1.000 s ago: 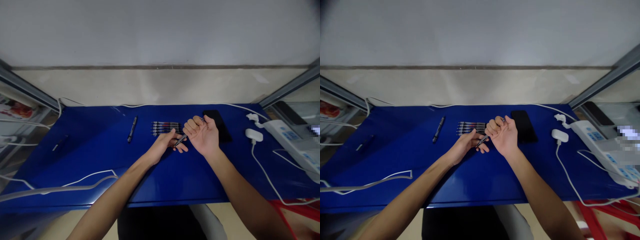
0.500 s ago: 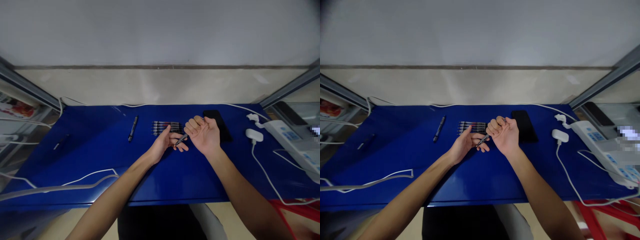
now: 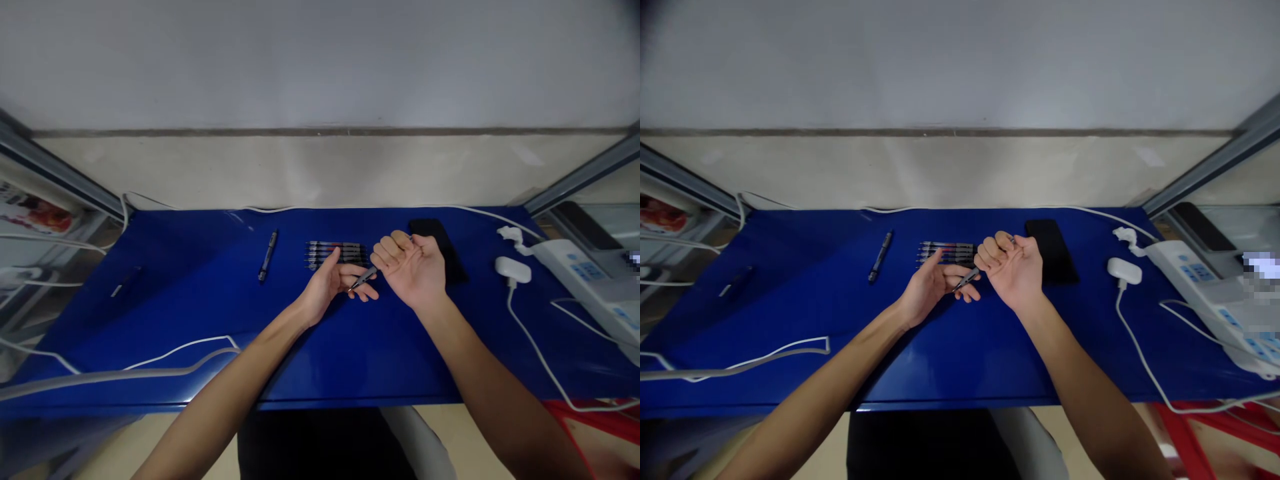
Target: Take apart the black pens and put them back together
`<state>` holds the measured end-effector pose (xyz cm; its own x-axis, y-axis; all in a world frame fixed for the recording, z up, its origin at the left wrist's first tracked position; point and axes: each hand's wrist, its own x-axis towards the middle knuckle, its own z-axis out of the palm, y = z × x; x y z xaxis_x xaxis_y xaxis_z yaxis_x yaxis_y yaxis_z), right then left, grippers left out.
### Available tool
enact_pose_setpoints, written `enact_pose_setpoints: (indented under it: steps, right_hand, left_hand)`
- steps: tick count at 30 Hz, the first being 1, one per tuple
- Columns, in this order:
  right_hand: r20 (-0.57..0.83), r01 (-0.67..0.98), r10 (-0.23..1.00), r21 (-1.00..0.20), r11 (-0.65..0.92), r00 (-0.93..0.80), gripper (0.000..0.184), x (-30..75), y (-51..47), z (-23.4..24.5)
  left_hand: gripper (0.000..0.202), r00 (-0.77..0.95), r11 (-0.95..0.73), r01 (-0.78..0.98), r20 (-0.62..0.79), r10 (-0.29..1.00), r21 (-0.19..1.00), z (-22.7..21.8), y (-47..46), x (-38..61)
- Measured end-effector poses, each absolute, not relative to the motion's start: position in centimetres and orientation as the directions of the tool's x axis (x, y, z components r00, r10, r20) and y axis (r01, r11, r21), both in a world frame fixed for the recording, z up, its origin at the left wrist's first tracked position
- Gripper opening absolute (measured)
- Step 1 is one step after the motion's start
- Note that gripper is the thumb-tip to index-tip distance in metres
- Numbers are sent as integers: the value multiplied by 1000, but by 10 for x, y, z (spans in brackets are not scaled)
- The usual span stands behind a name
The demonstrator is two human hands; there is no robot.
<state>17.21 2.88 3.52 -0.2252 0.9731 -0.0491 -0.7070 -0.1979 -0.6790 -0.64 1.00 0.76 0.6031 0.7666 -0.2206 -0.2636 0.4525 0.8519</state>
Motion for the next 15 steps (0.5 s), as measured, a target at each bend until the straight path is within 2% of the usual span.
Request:
enact_pose_setpoints:
  steps: [15]
  right_hand:
    - [-59,-684,974,-703,-197,-219,38,172,29,36]
  left_hand:
    - [82,604,457,-282,-214,768,843,6,10,-7]
